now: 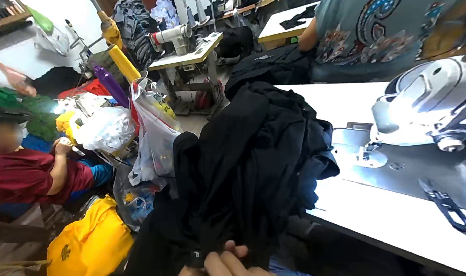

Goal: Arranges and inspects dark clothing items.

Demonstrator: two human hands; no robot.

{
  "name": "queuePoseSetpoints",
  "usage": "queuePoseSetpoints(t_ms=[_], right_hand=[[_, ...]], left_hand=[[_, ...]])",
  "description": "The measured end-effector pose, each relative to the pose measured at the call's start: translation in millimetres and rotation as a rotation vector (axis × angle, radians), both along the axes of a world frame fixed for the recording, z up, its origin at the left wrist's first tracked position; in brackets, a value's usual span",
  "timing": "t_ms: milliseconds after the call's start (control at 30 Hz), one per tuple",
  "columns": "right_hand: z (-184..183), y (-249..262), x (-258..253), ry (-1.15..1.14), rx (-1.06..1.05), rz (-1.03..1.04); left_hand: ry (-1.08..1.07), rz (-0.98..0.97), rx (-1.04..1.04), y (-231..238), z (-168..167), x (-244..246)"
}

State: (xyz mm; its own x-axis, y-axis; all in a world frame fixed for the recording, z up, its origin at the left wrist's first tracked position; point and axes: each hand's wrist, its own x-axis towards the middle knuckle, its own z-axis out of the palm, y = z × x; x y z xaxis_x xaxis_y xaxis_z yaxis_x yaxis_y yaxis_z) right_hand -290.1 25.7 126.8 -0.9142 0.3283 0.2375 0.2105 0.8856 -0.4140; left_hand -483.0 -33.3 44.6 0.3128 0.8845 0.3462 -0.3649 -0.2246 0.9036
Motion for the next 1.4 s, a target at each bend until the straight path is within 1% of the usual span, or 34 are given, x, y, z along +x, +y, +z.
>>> queuePoseSetpoints(t_ms=[33, 100, 167, 200, 267, 367, 400, 467, 533, 600, 667, 700, 733, 833, 867, 900, 967, 1033, 1100, 1167, 1233, 1300, 1400], right_hand=[[-7, -4, -3, 0.017, 0.089, -0.047], [-22, -2, -4, 0.172, 0.160, -0.138], [-27, 12, 3, 0.385, 0.121, -0.237], [-28, 22, 10, 0.423, 0.089, -0.281], [-44, 54, 24, 0.362, 0.085, -0.308], [-76, 93, 39, 0.263, 0.101, -0.213], [-78, 99, 43, 0.258, 0.077, -0.175], [-64, 101, 49, 0.327, -0.001, -0.108], [-33, 93, 51, 0.418, -0.077, 0.022], [-8, 77, 44, 0.417, -0.050, 0.140], [4, 67, 31, 0.385, -0.058, 0.176], [5, 69, 28, 0.367, -0.093, 0.160], [3, 75, 27, 0.365, -0.149, 0.128], [-12, 113, 45, 0.396, -0.240, 0.070], [-18, 123, 55, 0.388, -0.253, 0.064], [-25, 128, 63, 0.370, -0.249, 0.050], [-43, 128, 70, 0.303, -0.200, 0.008], [-55, 122, 67, 0.239, -0.142, -0.038], [-55, 117, 61, 0.202, -0.113, -0.053], [-46, 114, 59, 0.234, -0.060, -0.045], [-32, 113, 58, 0.308, -0.016, -0.006], [-21, 113, 56, 0.350, -0.046, 0.031], [-1, 113, 42, 0.375, -0.079, -0.007]], left_hand=[[-0.113, 0.016, -0.038, 1, -3, 8], [-0.213, 0.119, -0.043, 5, 0, 16], [-0.253, 0.275, 0.007, 9, 4, 14], [-0.312, 0.291, 0.029, 11, 7, 10], [-0.368, 0.336, 0.073, 15, 12, -1], [-0.364, 0.408, 0.171, 26, 17, -6], [-0.332, 0.436, 0.191, 30, 16, -6], [-0.225, 0.473, 0.195, 32, 14, -3], [0.027, 0.470, 0.170, 28, 16, 4], [0.278, 0.411, 0.116, 20, 25, 19], [0.517, 0.412, 0.029, 15, 34, 33], [0.548, 0.382, 0.002, 15, 34, 34], [0.486, 0.348, -0.014, 17, 31, 30], [0.072, 0.225, -0.008, 24, 10, 10], [-0.031, 0.177, -0.006, 24, 8, 4], [-0.115, 0.143, -0.018, 24, 8, -1], [-0.218, 0.115, -0.058, 24, 10, -6], [-0.219, 0.127, -0.067, 26, 13, -10], [-0.110, 0.186, -0.053, 28, 17, -15], [-0.012, 0.281, -0.049, 25, 23, -20], [0.023, 0.360, -0.046, 22, 29, -26], [0.052, 0.402, -0.030, 21, 36, -31], [0.112, 0.456, 0.006, 22, 56, -41]])
